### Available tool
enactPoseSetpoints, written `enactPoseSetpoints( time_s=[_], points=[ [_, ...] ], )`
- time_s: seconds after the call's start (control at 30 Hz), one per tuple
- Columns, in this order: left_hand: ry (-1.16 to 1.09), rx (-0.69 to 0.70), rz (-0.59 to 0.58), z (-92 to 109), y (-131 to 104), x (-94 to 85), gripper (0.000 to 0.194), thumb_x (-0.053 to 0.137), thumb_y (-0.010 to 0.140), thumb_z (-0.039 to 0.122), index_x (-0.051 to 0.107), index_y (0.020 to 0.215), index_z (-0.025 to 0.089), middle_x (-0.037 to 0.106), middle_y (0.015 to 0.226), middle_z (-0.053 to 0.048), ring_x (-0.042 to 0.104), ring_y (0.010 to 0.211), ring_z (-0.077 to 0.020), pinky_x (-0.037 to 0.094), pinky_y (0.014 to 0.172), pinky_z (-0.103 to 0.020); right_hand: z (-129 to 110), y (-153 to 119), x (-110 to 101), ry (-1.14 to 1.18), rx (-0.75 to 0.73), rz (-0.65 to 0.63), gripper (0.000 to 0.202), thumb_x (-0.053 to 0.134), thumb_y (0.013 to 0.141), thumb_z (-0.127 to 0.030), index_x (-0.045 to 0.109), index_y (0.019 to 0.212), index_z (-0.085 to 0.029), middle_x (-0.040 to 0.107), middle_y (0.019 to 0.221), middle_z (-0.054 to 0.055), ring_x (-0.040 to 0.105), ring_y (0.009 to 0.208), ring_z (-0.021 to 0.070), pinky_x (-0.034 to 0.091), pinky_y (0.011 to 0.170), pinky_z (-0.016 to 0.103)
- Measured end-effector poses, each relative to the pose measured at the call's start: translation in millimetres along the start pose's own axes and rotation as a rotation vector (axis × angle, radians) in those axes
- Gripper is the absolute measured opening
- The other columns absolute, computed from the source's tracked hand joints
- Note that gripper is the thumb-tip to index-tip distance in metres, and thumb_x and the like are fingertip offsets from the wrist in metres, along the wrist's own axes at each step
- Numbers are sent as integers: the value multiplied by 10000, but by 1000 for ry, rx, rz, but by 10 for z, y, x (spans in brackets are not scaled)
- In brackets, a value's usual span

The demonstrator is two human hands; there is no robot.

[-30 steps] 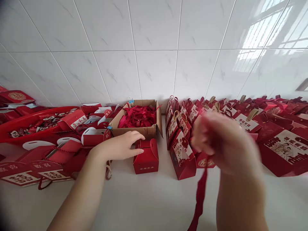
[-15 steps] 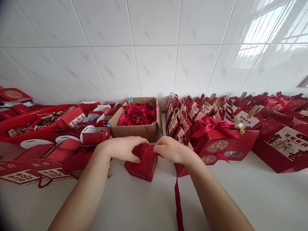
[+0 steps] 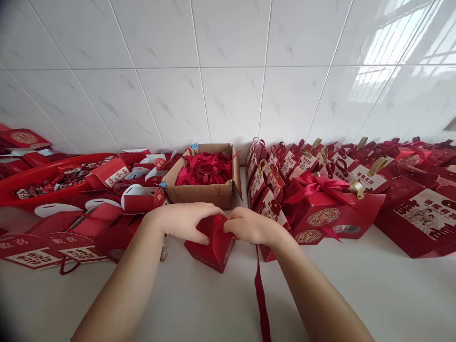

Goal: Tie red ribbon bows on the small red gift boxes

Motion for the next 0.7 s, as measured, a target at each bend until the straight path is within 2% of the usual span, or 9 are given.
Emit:
enactPoseSetpoints(
  time_s=[0.1,0.2,0.43,0.6,0.7],
  points=[
    [-4,4,6,-3,2,-5,504,592,714,421,534,1206,329,593,1170,-3,592,958,-210,465,752,-278,10,33,-3,-31,0,14,209,457,744,-268,384,569,-182,358,512,-50,299,422,63,229,395,229],
    [11,19,30,-19,18,-13,399,532,763,397,568,1148,299,586,1180,-7,588,952,-204,455,738,-275,7,49,5,-55,-9,11,226,436,757,-251,405,545,-178,413,487,-37,378,406,75,277,395,227],
    [-34,92,70,-47,83,-17,257,432,833,349,622,957,228,548,1269,-12,588,971,-191,439,785,-278,24,68,-7,-62,-20,44,253,419,777,-263,452,544,-171,438,462,-31,393,409,80,281,399,221],
    [-45,61,59,-72,100,-4,206,452,806,322,606,902,225,589,1177,-11,596,886,-188,441,721,-284,0,64,-9,-69,-36,50,265,419,791,-283,433,550,-174,421,492,-34,358,433,77,275,419,228],
    [-49,87,114,-44,85,-49,147,456,785,267,586,819,209,589,1127,-13,583,865,-178,432,716,-284,-8,52,-20,-137,-37,70,242,417,797,-287,411,579,-183,417,525,-34,341,452,83,264,424,240]
  ],
)
Point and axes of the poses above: each hand's wrist, its own y-axis towards the middle knuckle, its own x-axis out of the palm, z = x × y, the point moved 8 cm from there along y, towards the middle knuckle
